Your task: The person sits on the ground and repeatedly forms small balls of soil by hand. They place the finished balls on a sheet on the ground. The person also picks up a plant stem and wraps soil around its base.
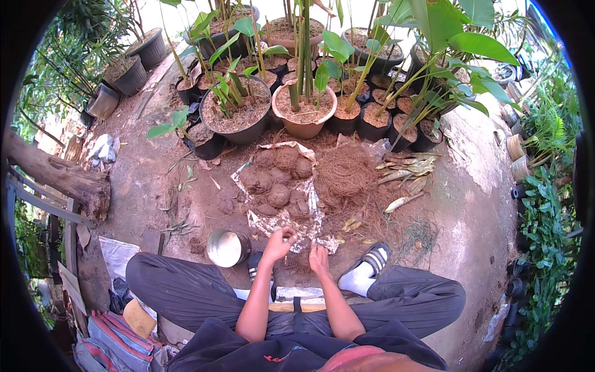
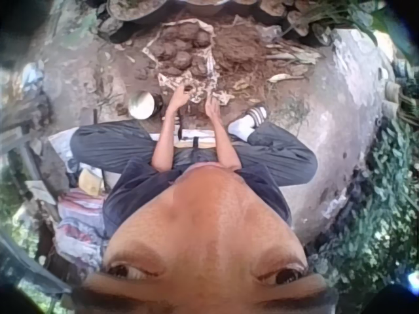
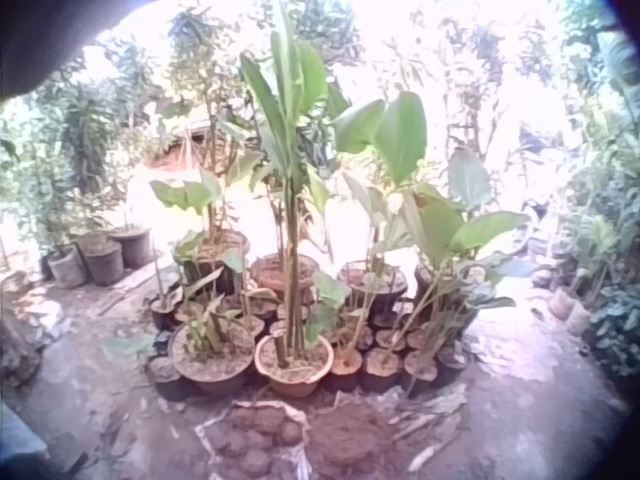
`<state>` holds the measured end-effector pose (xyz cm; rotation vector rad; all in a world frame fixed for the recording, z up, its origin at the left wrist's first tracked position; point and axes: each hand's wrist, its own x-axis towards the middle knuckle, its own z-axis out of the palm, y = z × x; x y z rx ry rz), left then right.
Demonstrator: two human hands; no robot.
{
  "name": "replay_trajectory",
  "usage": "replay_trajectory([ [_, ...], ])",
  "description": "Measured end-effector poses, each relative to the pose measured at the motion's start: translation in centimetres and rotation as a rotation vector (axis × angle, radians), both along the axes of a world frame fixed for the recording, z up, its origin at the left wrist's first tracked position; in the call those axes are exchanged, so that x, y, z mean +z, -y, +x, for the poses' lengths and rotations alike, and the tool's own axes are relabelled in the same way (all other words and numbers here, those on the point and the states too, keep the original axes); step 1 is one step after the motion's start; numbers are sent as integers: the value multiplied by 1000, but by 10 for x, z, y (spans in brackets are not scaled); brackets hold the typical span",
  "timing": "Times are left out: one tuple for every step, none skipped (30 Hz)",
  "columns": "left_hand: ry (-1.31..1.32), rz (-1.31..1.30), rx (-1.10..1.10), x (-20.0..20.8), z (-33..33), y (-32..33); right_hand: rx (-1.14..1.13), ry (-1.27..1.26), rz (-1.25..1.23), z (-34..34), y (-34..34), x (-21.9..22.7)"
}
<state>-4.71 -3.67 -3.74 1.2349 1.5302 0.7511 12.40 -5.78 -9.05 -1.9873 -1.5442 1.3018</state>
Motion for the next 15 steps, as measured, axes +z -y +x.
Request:
replay_trajectory([
  [-73,-66,-56,0,6,3,20,-5,15,0,-1,1],
  [-145,-131,-113,-1,11,6,40,-9,30,-1,-2,1],
  [-162,-107,-111,-3,16,11,14,-14,97,-3,-3,7],
  [-189,-116,-120,-6,19,14,-12,-18,162,-7,-1,16],
  [-216,-125,-130,-8,22,15,-38,-22,227,-9,0,23],
  [-245,-133,-143,-12,23,17,-36,-14,227,-8,0,23],
  [-278,-105,-152,-16,22,17,-34,-5,228,-7,1,23],
  [-280,-118,-142,-19,22,19,-32,3,228,-6,1,22],
  [-282,-130,-132,-13,24,18,-20,0,234,-6,0,23],
  [-285,-142,-122,-8,25,17,-7,-3,240,-5,0,24],
  [-268,-168,-110,-8,25,16,5,-6,246,-5,0,24],
  [-253,-193,-94,-9,25,16,5,-18,247,-5,-1,25],
  [-236,-218,-79,-10,25,15,4,-29,247,-6,-1,26],
  [-264,-187,-84,-10,25,15,3,-40,248,-7,-1,26],
  [-289,-158,-92,-12,26,16,5,-70,221,-7,-2,29],
])
